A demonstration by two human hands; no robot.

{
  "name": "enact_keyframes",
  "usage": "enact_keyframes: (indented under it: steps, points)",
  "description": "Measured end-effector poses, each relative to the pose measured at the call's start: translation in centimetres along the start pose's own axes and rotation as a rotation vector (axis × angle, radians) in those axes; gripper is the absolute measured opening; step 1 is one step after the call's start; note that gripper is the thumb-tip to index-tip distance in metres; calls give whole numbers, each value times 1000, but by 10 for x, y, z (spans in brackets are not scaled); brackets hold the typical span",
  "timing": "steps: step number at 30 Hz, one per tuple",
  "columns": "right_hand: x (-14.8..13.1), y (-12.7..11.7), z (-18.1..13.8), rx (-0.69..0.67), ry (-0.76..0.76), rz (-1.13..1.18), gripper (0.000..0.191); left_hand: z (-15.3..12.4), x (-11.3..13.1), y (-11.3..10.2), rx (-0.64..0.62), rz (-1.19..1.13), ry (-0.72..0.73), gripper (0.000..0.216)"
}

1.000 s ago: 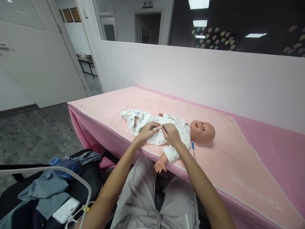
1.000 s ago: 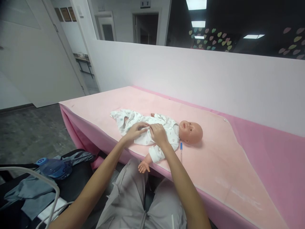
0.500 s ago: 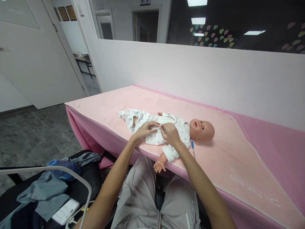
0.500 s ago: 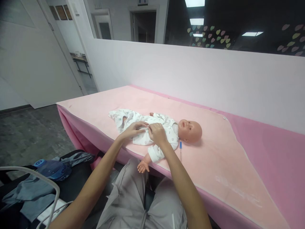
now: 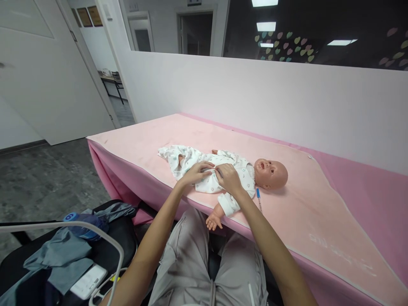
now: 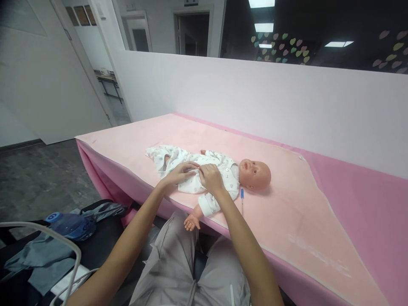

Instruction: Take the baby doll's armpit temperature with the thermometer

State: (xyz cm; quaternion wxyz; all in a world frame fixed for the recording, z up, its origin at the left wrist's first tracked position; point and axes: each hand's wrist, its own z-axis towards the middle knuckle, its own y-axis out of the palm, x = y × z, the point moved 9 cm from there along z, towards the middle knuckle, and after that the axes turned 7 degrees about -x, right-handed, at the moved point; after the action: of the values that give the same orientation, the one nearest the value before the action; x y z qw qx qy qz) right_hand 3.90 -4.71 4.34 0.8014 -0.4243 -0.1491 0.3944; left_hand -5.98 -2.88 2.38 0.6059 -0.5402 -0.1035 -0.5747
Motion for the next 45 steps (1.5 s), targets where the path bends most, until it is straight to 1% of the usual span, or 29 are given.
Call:
enact_keyframes:
  steps: [9,13,15,18,20,21,23,24,26,27,30,31,33,34,36,38,40,43,45]
  points:
    - [-1,1,0,-15,-6,3,19,2,-5,0,10,-99,-56,19]
    - [4,2,-1,4,25,20,19,2,-1,0,40,-190,-43,18]
    - [5,1,1,11,37,29,18,2,-1,0,55,-175,-35,18]
    - [3,-10,1,41,85,69,18,0,-3,-2,79,-63,-36,20]
    - [0,-27,-7,92,160,139,18,0,-6,-4,95,4,-39,22]
    - [-1,-37,-16,130,210,181,17,0,-6,-5,99,33,-42,23]
    - [-2,-59,-46,232,331,224,16,2,-6,-3,99,102,-45,24]
    - [0,-70,-67,299,409,200,16,3,-4,-1,105,150,-48,24]
    - [4,-86,-114,409,584,76,16,7,1,1,134,276,-66,25]
    - [5,-87,-134,393,649,-11,16,11,5,2,151,354,-86,25]
    - [10,-76,-174,245,753,-263,21,27,15,7,153,619,-191,22]
    - [11,-71,-182,200,769,-305,22,34,15,8,136,693,-241,21]
    - [16,-65,-191,141,795,-309,26,48,12,7,109,768,-325,22]
    - [19,-65,-194,123,812,-282,28,54,8,5,106,761,-348,22]
    - [28,-72,-196,110,875,-219,31,65,-1,2,128,654,-345,23]
    - [37,-89,-196,136,954,-148,33,70,-14,-2,171,458,-317,26]
    - [46,-112,-192,206,1002,-59,32,70,-27,-4,221,263,-286,27]
    - [52,-143,-174,341,978,78,30,66,-36,-6,269,102,-242,26]
    - [55,-151,-157,377,934,132,29,63,-36,-6,284,54,-218,25]
